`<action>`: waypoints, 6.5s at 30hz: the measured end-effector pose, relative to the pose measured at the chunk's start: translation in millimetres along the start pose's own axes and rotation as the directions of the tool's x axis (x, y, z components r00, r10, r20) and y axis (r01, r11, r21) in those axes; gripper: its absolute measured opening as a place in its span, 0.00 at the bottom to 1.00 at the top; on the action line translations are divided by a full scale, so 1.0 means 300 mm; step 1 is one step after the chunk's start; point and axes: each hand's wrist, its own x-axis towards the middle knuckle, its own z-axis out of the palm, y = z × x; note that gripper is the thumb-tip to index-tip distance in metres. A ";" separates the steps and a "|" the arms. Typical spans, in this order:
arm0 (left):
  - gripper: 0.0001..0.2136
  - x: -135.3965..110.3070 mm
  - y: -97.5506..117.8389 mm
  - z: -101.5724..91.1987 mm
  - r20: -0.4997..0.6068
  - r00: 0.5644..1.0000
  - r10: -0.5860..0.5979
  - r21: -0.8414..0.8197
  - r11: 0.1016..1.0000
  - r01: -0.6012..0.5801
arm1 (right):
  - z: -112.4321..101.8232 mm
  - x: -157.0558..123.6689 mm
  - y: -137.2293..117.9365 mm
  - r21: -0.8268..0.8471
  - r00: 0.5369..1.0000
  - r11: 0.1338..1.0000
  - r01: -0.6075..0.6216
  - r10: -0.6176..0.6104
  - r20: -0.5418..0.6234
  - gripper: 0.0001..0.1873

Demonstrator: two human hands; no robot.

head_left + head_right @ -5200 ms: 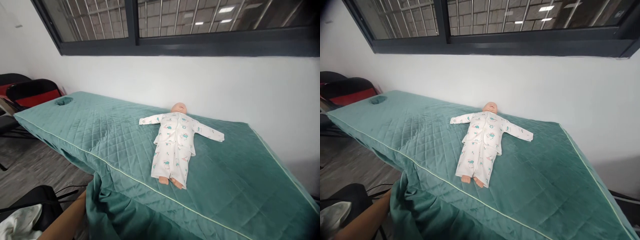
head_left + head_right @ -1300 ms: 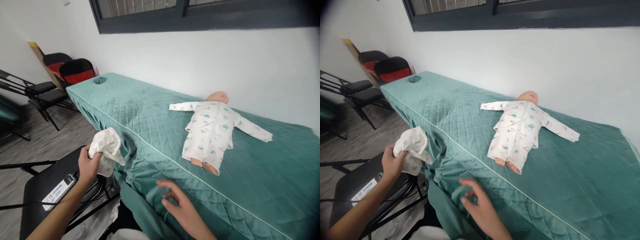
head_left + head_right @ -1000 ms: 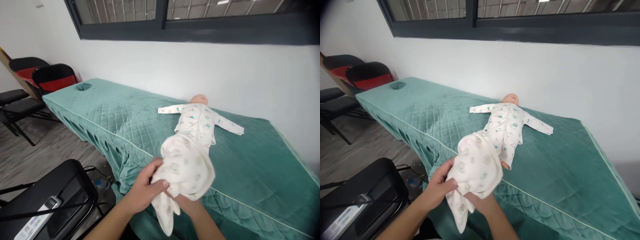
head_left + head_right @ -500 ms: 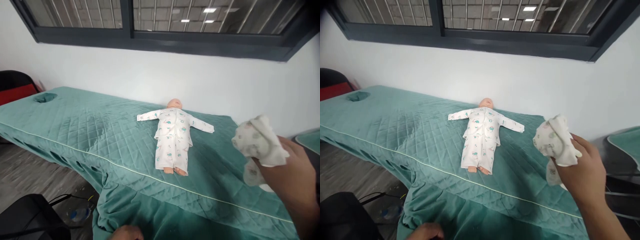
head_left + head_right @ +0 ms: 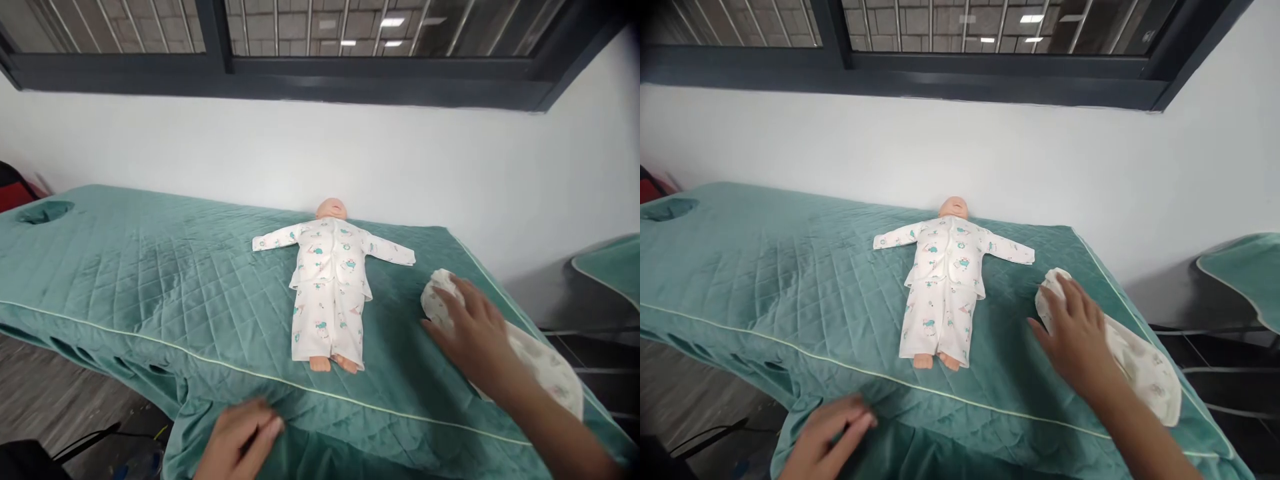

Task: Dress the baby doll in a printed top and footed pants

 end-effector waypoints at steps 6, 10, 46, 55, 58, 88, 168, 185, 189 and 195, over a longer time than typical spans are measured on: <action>0.14 0.644 0.232 -0.028 -0.482 0.842 0.241 0.003 0.962 -0.273 | 0.129 0.261 -0.288 0.543 0.999 0.839 -0.041 0.041 0.011 0.23; 0.11 1.079 0.259 -0.035 -0.461 0.838 0.291 0.096 0.955 -0.279 | 0.249 0.521 -0.360 0.768 0.982 0.626 -0.135 0.190 0.017 0.21; 0.15 1.308 0.111 -0.033 -0.156 0.961 0.230 -0.052 0.969 -0.240 | 0.362 0.649 -0.344 0.844 0.974 0.487 -0.226 0.106 0.199 0.20; 0.17 1.309 0.108 -0.038 -0.149 0.944 0.293 -0.009 0.955 -0.298 | 0.359 0.644 -0.340 0.827 0.967 0.502 -0.254 0.101 0.236 0.22; 0.17 1.310 0.104 -0.037 -0.151 0.942 0.300 -0.004 0.953 -0.304 | 0.362 0.642 -0.334 0.812 0.972 0.540 -0.221 0.057 0.226 0.24; 0.13 1.313 0.108 -0.025 -0.201 0.952 0.232 -0.088 0.963 -0.253 | 0.340 0.638 -0.349 0.814 0.975 0.547 -0.198 0.029 0.218 0.28; 0.04 1.267 0.126 -0.117 0.142 0.935 0.324 -0.233 0.929 -0.286 | 0.331 0.656 -0.365 0.947 0.916 0.156 -0.280 0.339 0.215 0.16; 0.04 1.277 0.088 -0.122 0.177 0.926 0.334 -0.263 0.922 -0.283 | 0.329 0.651 -0.357 0.953 0.947 0.179 -0.246 0.256 0.197 0.16; 0.04 1.277 0.086 -0.123 0.169 0.929 0.329 -0.283 0.919 -0.274 | 0.326 0.648 -0.357 0.959 0.957 0.181 -0.219 0.229 0.175 0.16; 0.05 1.276 0.085 -0.123 0.168 0.925 0.341 -0.311 0.909 -0.278 | 0.322 0.643 -0.360 0.971 0.961 0.151 -0.185 0.236 0.146 0.16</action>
